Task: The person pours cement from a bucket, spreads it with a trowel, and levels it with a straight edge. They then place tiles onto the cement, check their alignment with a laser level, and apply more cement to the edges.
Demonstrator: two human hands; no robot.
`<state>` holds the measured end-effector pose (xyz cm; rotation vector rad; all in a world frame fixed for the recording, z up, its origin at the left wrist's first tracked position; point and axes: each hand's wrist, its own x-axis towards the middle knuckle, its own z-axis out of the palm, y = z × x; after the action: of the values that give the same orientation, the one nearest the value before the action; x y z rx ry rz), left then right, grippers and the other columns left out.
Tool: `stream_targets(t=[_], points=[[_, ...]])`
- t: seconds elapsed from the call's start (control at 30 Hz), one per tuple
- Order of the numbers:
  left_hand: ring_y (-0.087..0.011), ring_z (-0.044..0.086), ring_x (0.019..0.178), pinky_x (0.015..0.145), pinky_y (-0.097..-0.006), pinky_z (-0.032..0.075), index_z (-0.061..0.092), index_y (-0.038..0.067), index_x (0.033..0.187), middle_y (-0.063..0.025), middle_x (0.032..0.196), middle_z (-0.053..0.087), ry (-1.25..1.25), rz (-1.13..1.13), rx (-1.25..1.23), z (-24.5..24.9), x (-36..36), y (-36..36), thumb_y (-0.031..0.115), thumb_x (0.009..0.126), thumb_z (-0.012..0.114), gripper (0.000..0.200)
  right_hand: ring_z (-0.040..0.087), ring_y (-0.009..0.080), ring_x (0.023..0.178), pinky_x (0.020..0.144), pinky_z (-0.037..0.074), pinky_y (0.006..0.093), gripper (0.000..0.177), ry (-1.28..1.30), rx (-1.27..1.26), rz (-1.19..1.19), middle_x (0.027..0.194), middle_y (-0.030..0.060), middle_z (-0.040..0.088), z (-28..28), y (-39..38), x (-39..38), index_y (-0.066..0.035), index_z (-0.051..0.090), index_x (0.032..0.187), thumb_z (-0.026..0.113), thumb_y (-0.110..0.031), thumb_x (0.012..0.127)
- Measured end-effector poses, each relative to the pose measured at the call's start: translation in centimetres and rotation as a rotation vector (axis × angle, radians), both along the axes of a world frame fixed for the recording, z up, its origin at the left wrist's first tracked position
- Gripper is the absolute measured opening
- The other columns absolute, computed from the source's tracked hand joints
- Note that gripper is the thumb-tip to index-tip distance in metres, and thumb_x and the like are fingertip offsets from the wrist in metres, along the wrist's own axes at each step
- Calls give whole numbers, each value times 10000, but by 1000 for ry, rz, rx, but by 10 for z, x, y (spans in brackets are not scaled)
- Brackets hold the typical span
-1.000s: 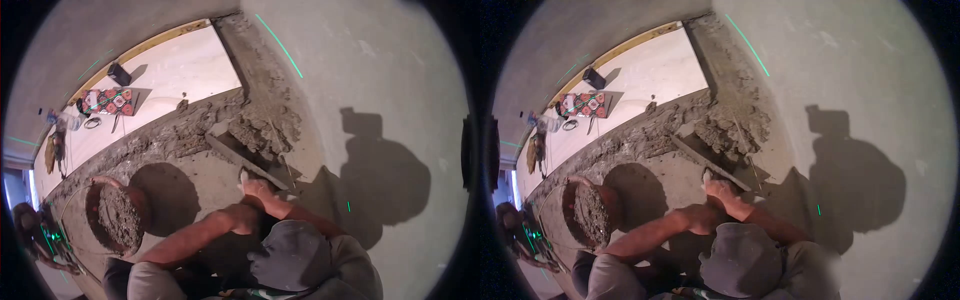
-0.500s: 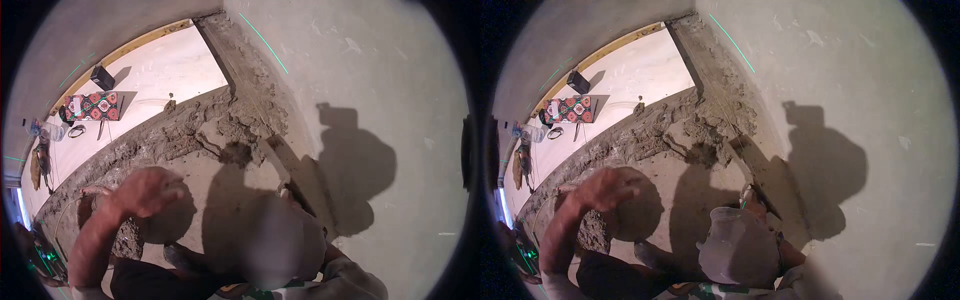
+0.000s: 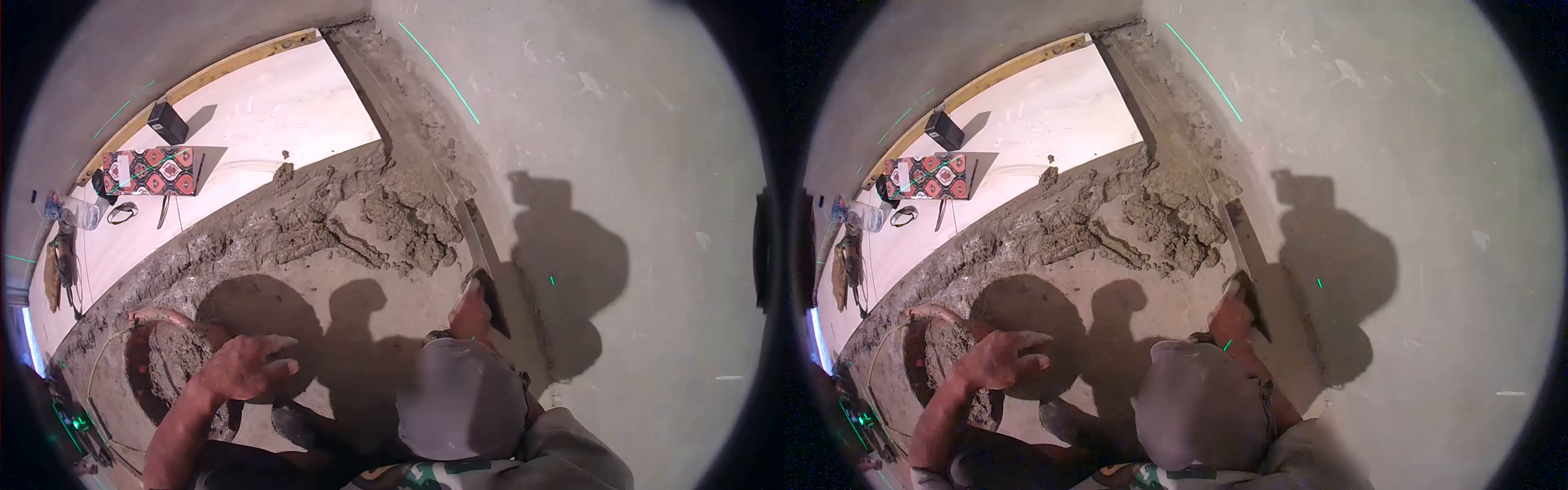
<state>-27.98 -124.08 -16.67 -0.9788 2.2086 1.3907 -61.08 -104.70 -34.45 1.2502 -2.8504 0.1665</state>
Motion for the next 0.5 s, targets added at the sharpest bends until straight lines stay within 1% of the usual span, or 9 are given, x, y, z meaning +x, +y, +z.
stream_targets(t=[0.1,0.13,0.17,0.23,0.27,0.37,0.43,0.47,0.5], points=[[-348,572,1028,889,-395,443,536,38,1196,-202,1086,604,21,-39,26,-3,8,4,378,837,583,497,613,344,688,608,496,412,325,-85,145,26,855,211,604,-11,-26,-20,48,546,1003,571,-198,792],[-348,572,1028,889,-395,443,536,38,1196,-202,1086,604,20,-33,27,-4,11,5,378,837,583,497,614,366,719,632,498,431,324,-147,248,52,867,225,606,-11,-37,-24,56,539,988,567,-192,781],[-346,574,1026,890,-395,441,532,39,1201,-202,1082,605,14,-29,28,-4,14,6,378,842,580,496,614,366,719,632,498,431,324,-146,250,59,867,225,606,-10,-48,-26,56,539,988,567,-192,781],[-343,576,1023,892,-396,440,529,40,1206,-201,1078,607,9,-18,32,-4,19,7,378,847,577,495,594,429,811,697,485,472,443,-348,143,26,816,275,605,-3,-70,-25,97,456,1062,570,-225,779],[-340,577,1024,893,-395,439,529,41,1206,-201,1082,606,-3,-13,48,-3,20,7,382,849,574,496,594,429,811,697,485,472,443,-350,146,32,816,275,605,-3,-78,-25,97,456,1062,570,-225,779],[-337,578,1026,894,-393,439,528,43,1209,-201,1093,602,-13,1,97,-3,19,7,392,851,570,502,588,433,820,716,473,493,446,-425,142,160,812,280,600,3,-92,-15,99,450,1066,564,-224,780],[-336,578,1028,894,-390,439,527,44,1211,-202,1099,600,-10,2,120,-3,14,6,398,851,568,507,589,429,817,706,470,493,438,-449,133,277,786,278,596,10,-101,7,98,450,1062,566,-215,778],[-336,577,1029,895,-388,439,524,44,1215,-202,1107,597,-25,-1,134,-2,11,7,399,851,566,510,589,429,817,706,470,493,438,-449,128,276,786,278,596,11,-103,18,98,450,1062,566,-215,778],[-337,577,1030,896,-386,439,522,44,1218,-202,1115,593,-39,-5,151,-1,9,7,399,852,564,512,596,408,809,698,474,481,411,-503,128,348,761,256,597,11,-101,30,90,467,1041,555,-215,780]])
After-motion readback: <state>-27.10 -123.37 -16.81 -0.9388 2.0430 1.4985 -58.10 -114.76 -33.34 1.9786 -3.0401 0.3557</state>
